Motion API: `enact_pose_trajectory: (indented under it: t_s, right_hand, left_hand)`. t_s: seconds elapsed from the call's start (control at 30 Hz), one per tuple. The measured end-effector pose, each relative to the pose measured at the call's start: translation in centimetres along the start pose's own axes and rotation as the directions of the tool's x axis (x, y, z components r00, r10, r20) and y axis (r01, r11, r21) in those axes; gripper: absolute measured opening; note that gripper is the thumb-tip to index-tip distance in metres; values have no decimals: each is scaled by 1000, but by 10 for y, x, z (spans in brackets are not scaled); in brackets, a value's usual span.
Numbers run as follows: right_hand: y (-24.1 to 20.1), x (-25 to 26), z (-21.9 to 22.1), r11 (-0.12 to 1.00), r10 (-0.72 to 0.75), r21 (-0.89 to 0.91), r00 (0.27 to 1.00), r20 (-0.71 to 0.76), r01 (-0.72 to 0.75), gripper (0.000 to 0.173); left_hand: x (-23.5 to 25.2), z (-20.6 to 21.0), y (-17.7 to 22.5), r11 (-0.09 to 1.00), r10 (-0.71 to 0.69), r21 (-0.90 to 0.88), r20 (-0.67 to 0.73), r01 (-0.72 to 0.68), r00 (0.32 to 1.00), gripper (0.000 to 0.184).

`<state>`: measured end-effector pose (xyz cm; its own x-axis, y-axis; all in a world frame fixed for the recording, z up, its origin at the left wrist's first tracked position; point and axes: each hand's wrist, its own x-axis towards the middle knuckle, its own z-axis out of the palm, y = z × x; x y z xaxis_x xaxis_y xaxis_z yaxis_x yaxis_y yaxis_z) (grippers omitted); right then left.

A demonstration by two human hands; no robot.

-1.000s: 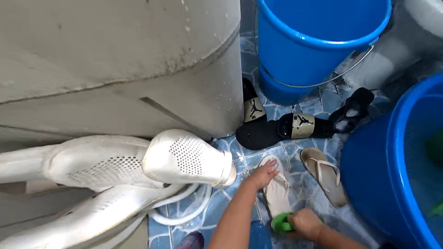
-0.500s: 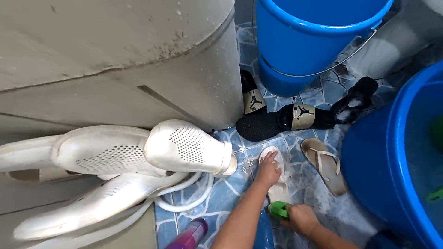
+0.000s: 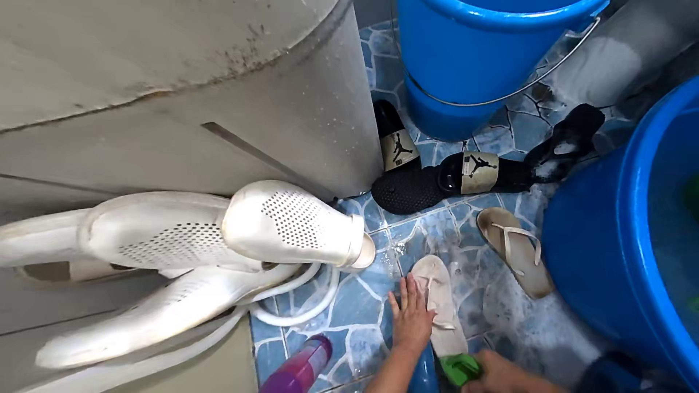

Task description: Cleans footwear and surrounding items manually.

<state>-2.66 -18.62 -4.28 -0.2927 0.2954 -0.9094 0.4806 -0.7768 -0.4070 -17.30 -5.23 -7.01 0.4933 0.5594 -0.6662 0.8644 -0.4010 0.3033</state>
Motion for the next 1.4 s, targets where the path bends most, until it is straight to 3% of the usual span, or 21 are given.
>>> enact_pose_trajectory:
  t_s: [0.07,0.13,0.2,0.27,0.33,0.43,0.5,0.57,0.67,0.8,0.87,0.97,1.03,1.1,1.17,1.27,1.33,1.4]
  right_hand:
    - [-4,-6,-23,949,-76,289,982,-172,124,46]
    - [-41,-12,-56,872,-37,428,904,-426,237,44]
    - [-89,-6,-92,835,-4,420,769,-640,354,46]
    - [-123,14,-116,861,-46,310,670,-741,402,53]
    - [-131,36,-109,948,-24,200,680,-733,249,55]
    - [-92,32,-31,993,108,95,799,-592,-64,59]
    - [-51,5,31,972,225,174,847,-481,-160,60]
    - [-29,-3,49,948,279,273,842,-462,-164,59]
    - [-74,22,-14,967,152,256,821,-551,-7,53]
    - [-139,59,-114,961,116,256,682,-722,107,47]
    - [-132,57,-106,980,84,184,672,-736,78,49]
    - [-71,24,-31,997,80,59,815,-574,-56,56]
    - [-46,5,5,986,167,96,864,-475,-138,59]
    - [-54,8,-8,982,186,115,862,-472,-149,58]
    - [-87,28,-55,991,133,91,831,-540,-99,53]
    - [-127,58,-115,994,67,105,704,-707,11,49]
    - [-134,56,-122,994,76,108,675,-734,5,51]
    - [-101,43,-90,999,43,47,737,-674,-14,54]
  left_hand:
    - [2,-5,3,999,-31,11,51,31,998,71]
    - [3,-7,4,999,-40,17,89,39,995,67]
    - [5,-7,4,999,-45,19,103,43,994,66]
    - [6,-5,3,999,-41,20,80,40,996,67]
    - [3,-3,5,999,-53,10,66,53,996,66]
    - [2,-10,6,995,-80,68,104,73,991,61]
    - [1,-8,6,994,-65,92,133,53,989,64]
    - [5,-11,8,995,-41,93,154,26,987,69]
    - [5,-15,6,997,-40,68,179,28,983,64]
    - [7,-12,4,999,-49,20,163,46,985,62]
    - [7,-15,4,998,-65,24,162,62,985,62]
    - [8,-17,7,997,-66,44,182,59,981,65]
    - [10,-20,8,999,-42,37,194,35,980,66]
    - [9,-18,6,999,-29,22,197,25,980,66]
    - [10,-17,4,999,-40,18,201,37,979,65]
    - [10,-15,3,998,-52,32,193,47,980,64]
    - [10,-17,5,997,-63,54,193,53,979,63]
    - [9,-16,6,995,-73,74,193,59,978,63]
